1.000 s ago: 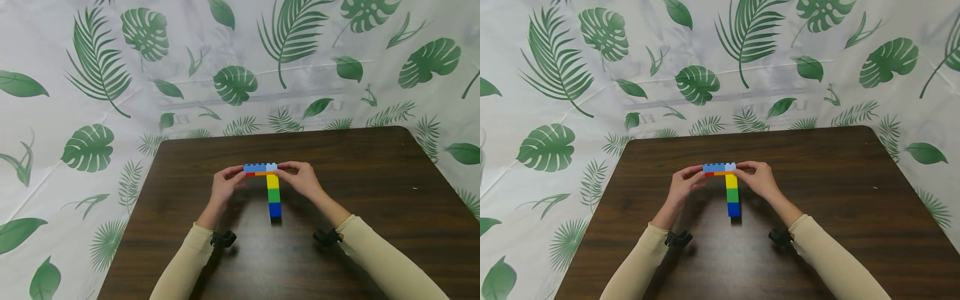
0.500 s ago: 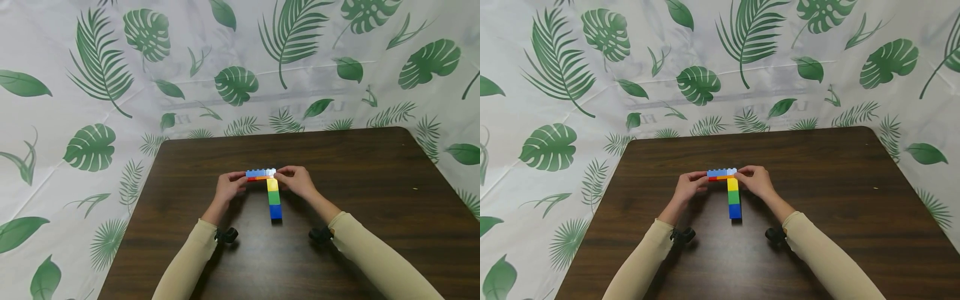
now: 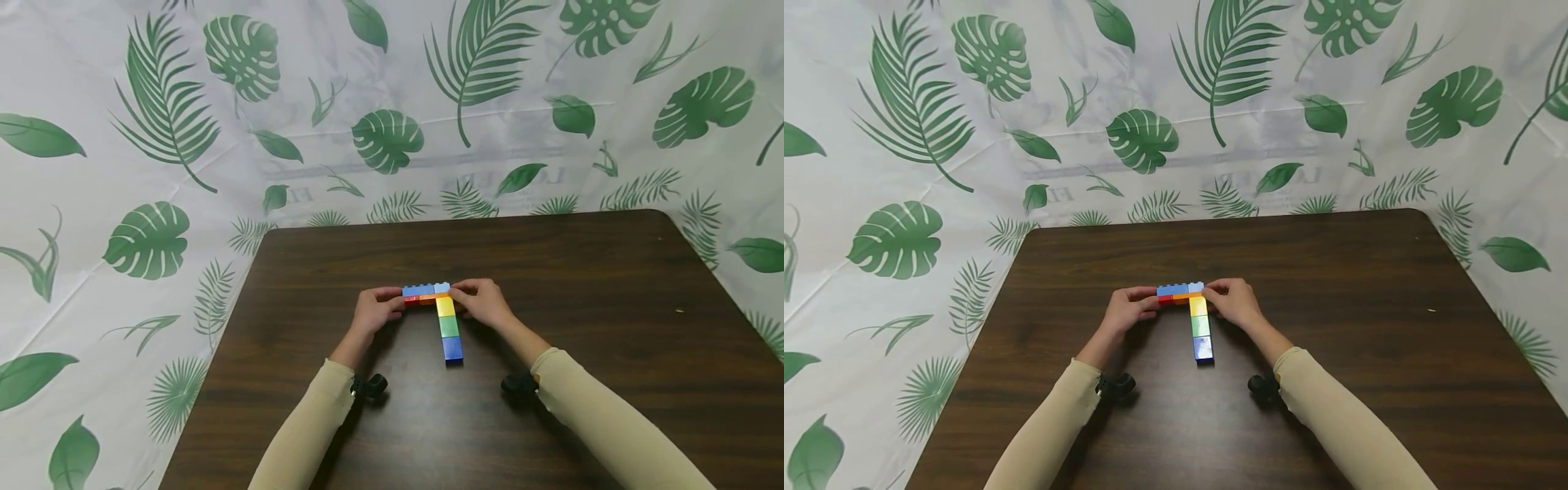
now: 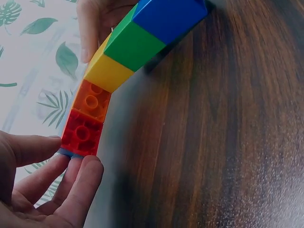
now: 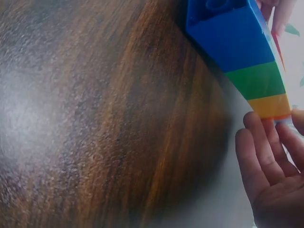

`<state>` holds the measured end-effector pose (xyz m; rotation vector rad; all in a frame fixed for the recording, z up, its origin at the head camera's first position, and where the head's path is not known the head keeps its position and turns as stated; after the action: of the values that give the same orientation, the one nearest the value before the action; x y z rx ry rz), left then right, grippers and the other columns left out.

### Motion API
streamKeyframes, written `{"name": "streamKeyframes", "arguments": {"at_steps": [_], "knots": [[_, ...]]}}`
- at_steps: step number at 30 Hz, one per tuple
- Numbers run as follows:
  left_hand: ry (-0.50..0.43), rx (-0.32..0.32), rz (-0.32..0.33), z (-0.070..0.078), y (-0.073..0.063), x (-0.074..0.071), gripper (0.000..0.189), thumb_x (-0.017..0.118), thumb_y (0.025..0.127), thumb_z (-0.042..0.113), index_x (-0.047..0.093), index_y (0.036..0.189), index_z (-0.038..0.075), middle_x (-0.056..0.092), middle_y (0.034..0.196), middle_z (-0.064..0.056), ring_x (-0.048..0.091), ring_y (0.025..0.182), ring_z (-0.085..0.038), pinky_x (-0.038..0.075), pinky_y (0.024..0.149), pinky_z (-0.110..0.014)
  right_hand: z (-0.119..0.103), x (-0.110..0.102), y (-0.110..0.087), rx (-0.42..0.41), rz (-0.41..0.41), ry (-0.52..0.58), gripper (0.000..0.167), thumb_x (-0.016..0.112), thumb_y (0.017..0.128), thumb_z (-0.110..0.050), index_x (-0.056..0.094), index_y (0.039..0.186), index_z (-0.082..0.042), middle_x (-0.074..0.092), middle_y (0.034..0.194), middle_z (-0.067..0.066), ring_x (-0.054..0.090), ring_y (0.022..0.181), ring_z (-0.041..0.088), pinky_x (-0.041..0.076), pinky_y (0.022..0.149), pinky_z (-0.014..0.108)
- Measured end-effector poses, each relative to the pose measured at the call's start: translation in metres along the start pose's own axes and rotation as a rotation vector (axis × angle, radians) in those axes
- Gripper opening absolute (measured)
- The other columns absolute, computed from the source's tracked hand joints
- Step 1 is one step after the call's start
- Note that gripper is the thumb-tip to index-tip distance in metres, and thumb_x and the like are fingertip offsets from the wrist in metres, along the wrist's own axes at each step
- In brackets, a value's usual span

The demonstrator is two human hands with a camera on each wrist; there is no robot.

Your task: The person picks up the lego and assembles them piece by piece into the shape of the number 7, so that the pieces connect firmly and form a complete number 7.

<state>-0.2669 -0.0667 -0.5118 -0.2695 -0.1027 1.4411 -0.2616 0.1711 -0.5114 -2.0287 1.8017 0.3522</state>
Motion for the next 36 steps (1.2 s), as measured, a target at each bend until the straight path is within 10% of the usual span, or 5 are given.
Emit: {"name": "streamKeyframes", "arguments": {"at_steps": [36], "knots": [[0.060, -0.001, -0.028, 0.003, -0.009, -0.006, 0.025, 0.065, 0.095, 0.011, 0.069, 0.117, 0.000, 0.070, 0.110, -0.016, 0.070, 0.094, -0.028, 0.058, 0.077, -0.037, 0.000, -0.009, -0.007, -0.033, -0.100, -0.107, 0.032, 0.062, 0.098, -0.021, 0.065, 0.125, -0.004, 0.067, 0.113, 0.017, 0.069, 0.077, 0.022, 0.058, 0.063, 0.034]]}}
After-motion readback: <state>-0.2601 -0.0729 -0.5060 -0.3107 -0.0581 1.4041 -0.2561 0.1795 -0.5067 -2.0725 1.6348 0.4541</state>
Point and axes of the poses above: each hand's wrist, its own y-axis towards the middle knuckle, its own x-axis out of the palm, z = x × y, the point moved 4 cm from there along y, towards the middle knuckle
